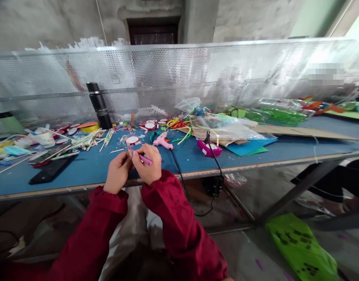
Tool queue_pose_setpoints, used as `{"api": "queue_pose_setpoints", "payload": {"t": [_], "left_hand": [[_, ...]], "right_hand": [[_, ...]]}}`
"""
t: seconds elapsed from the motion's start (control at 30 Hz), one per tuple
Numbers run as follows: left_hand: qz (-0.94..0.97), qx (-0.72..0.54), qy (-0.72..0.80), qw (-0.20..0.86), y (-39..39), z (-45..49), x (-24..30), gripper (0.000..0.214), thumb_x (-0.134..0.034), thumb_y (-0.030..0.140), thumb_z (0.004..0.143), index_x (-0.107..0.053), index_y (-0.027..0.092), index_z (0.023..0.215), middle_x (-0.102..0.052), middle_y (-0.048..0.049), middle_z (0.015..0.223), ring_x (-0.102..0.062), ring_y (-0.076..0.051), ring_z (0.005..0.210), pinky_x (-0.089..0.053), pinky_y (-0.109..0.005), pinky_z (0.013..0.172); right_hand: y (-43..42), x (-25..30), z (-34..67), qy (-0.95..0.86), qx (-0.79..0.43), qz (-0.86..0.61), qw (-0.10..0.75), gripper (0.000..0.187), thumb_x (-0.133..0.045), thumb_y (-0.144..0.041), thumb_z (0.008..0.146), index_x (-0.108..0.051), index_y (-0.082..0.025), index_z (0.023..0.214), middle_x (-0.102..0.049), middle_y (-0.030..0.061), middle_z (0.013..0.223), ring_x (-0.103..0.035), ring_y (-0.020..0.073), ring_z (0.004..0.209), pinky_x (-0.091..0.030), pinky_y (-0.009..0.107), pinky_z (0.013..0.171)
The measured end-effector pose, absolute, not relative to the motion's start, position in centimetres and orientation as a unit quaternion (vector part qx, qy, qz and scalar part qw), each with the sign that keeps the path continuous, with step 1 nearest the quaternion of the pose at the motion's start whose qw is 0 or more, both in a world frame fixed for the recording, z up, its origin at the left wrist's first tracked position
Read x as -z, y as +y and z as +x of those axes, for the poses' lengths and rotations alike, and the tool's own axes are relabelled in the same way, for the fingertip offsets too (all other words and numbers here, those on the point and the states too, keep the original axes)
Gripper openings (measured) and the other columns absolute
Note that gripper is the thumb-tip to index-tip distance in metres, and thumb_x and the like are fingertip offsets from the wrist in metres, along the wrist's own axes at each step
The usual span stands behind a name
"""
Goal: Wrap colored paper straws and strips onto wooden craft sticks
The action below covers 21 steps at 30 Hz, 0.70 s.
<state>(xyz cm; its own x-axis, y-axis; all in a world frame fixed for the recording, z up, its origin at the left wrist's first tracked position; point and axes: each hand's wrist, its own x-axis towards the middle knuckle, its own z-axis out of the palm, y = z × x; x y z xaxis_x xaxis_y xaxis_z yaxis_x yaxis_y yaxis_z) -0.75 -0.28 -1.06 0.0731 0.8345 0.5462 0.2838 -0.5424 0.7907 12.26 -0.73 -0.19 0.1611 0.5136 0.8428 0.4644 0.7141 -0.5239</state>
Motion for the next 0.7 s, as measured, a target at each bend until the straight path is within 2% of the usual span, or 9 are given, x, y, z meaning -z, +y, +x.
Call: {"api": "queue_pose_setpoints", "payload": {"t": [0.7], "left_hand": [[0.688,-0.543,0.410,0.252,-0.37,-0.71,1.02,0.022,-0.053,0.030,0.094,-0.058,0.020,0.075,-0.054,0.0029,0.062,-0.050,-0.015,0.059,-0.037,-0.026,0.059]], "right_hand": [[-0.75,0.15,12.25,-0.642,-0.013,-0.381,0.665,0.018,-0.057,-0.022,0.088,-0.052,-0.024,0.070,-0.062,-0.0007,0.071,-0.058,0.0171,0.073,-0.044,0.032,0.073]]}}
